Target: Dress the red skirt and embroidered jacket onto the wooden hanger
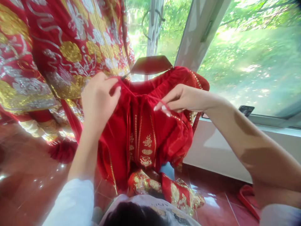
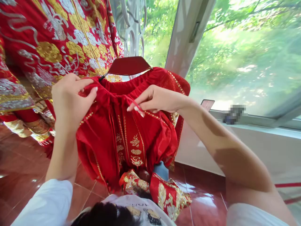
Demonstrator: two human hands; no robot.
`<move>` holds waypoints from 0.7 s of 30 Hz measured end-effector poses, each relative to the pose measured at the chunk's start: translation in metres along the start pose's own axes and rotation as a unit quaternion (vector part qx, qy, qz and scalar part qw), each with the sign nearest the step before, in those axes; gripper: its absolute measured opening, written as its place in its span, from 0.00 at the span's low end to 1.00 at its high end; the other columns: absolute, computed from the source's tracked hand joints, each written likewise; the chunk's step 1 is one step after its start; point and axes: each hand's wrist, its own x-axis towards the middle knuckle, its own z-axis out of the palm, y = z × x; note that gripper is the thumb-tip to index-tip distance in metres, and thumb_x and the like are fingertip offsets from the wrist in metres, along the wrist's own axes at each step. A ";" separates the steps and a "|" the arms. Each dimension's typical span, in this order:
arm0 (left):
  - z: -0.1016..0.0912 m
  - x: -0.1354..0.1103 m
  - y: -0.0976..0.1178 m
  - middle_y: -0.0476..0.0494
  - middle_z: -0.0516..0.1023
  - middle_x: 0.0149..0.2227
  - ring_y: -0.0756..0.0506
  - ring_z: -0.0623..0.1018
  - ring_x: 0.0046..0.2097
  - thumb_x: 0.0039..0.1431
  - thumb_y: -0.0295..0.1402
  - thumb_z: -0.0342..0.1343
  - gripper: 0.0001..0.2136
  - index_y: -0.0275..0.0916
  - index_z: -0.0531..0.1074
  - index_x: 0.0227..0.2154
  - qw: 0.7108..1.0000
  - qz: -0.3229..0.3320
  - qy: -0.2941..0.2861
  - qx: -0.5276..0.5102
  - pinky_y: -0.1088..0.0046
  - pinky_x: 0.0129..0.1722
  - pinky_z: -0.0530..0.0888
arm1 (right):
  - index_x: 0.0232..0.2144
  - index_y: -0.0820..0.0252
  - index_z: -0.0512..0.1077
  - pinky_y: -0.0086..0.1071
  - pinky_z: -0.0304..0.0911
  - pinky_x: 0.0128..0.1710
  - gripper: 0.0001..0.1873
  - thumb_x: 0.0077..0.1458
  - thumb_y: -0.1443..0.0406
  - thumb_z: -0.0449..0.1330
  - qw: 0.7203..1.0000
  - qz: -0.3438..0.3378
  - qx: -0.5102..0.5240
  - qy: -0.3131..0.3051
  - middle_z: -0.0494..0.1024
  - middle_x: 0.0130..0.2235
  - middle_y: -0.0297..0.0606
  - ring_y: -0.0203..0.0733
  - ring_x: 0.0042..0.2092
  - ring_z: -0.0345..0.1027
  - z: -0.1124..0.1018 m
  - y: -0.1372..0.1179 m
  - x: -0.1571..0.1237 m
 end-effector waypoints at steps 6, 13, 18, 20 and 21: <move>0.040 0.001 0.030 0.49 0.66 0.20 0.51 0.66 0.26 0.54 0.35 0.61 0.11 0.39 0.70 0.19 0.991 -0.020 -0.035 -0.127 0.70 0.26 0.61 | 0.35 0.63 0.75 0.26 0.50 0.21 0.11 0.58 0.63 0.56 0.935 -0.158 -0.067 0.312 0.67 0.22 0.33 0.28 0.22 0.53 0.026 0.000 0.026; 0.041 0.004 0.025 0.52 0.65 0.18 0.53 0.62 0.23 0.53 0.40 0.62 0.14 0.37 0.71 0.20 0.940 -0.014 -0.187 -0.285 0.74 0.23 0.59 | 0.36 0.62 0.74 0.26 0.50 0.27 0.16 0.64 0.66 0.46 0.809 -0.245 -0.385 0.369 0.62 0.24 0.34 0.29 0.26 0.52 0.036 0.022 0.041; 0.045 0.007 0.016 0.54 0.63 0.17 0.55 0.59 0.22 0.52 0.34 0.62 0.13 0.36 0.68 0.18 0.933 -0.025 -0.198 -0.301 0.75 0.23 0.58 | 0.37 0.60 0.73 0.27 0.46 0.26 0.19 0.67 0.64 0.42 0.756 -0.218 -0.478 0.390 0.59 0.23 0.33 0.30 0.25 0.51 0.039 0.023 0.053; 0.048 0.006 0.013 0.54 0.62 0.17 0.55 0.57 0.22 0.51 0.32 0.63 0.13 0.36 0.67 0.17 0.935 -0.032 -0.188 -0.300 0.75 0.22 0.57 | 0.36 0.59 0.73 0.29 0.43 0.25 0.19 0.67 0.64 0.42 0.733 -0.207 -0.512 0.398 0.58 0.22 0.34 0.31 0.25 0.51 0.040 0.021 0.057; 0.049 0.006 0.012 0.54 0.62 0.17 0.55 0.57 0.22 0.50 0.31 0.63 0.13 0.36 0.66 0.17 0.938 -0.036 -0.175 -0.299 0.75 0.23 0.57 | 0.36 0.59 0.74 0.29 0.41 0.24 0.19 0.67 0.64 0.43 0.725 -0.202 -0.520 0.403 0.59 0.22 0.34 0.32 0.25 0.51 0.041 0.020 0.059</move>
